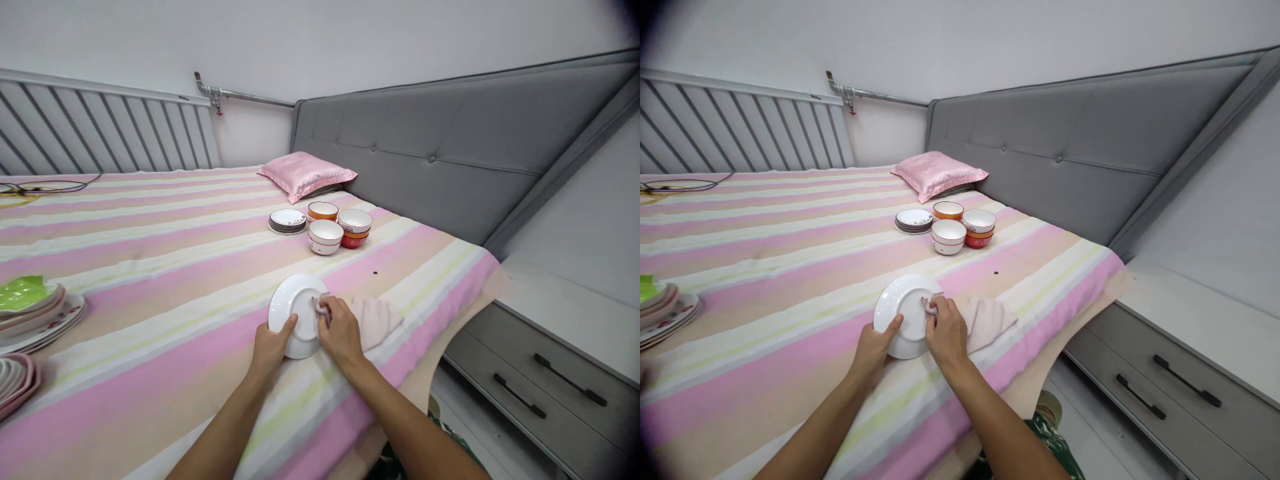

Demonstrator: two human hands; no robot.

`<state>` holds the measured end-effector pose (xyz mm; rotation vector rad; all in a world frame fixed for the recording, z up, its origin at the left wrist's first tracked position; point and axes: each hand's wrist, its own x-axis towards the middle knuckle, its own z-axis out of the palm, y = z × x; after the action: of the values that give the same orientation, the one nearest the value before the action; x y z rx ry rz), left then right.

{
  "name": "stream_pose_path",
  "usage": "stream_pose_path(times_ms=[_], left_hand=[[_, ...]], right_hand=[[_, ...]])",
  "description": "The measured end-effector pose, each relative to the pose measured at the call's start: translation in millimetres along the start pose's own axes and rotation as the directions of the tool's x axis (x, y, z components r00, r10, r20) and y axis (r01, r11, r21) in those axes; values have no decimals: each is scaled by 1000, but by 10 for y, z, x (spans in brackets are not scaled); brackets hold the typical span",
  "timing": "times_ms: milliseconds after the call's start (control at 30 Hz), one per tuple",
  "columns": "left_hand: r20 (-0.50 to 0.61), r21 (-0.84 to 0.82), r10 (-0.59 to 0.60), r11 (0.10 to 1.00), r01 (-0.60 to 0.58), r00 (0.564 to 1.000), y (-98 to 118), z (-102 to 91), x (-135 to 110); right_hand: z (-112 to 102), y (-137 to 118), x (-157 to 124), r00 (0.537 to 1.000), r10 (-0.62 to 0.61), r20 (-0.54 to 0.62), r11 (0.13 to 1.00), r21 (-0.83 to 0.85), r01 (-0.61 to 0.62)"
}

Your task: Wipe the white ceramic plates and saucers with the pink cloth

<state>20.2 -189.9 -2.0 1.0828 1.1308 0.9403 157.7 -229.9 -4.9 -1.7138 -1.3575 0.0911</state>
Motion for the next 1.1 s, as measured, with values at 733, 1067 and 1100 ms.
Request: stream_pose_path(times_ms=[733,1067,1100], left_hand=[[132,198,131,968,-156,983,90,1,-115],[33,15,-4,1000,3,999,43,5,-38],[36,-12,-14,1000,15,999,38,8,-36]], right_hand=[[-128,-67,140,958,-238,-160,952,158,263],[-123,0,60,985,-157,67,987,-25,159],[-124,-8,48,980,-167,108,985,-33,171]])
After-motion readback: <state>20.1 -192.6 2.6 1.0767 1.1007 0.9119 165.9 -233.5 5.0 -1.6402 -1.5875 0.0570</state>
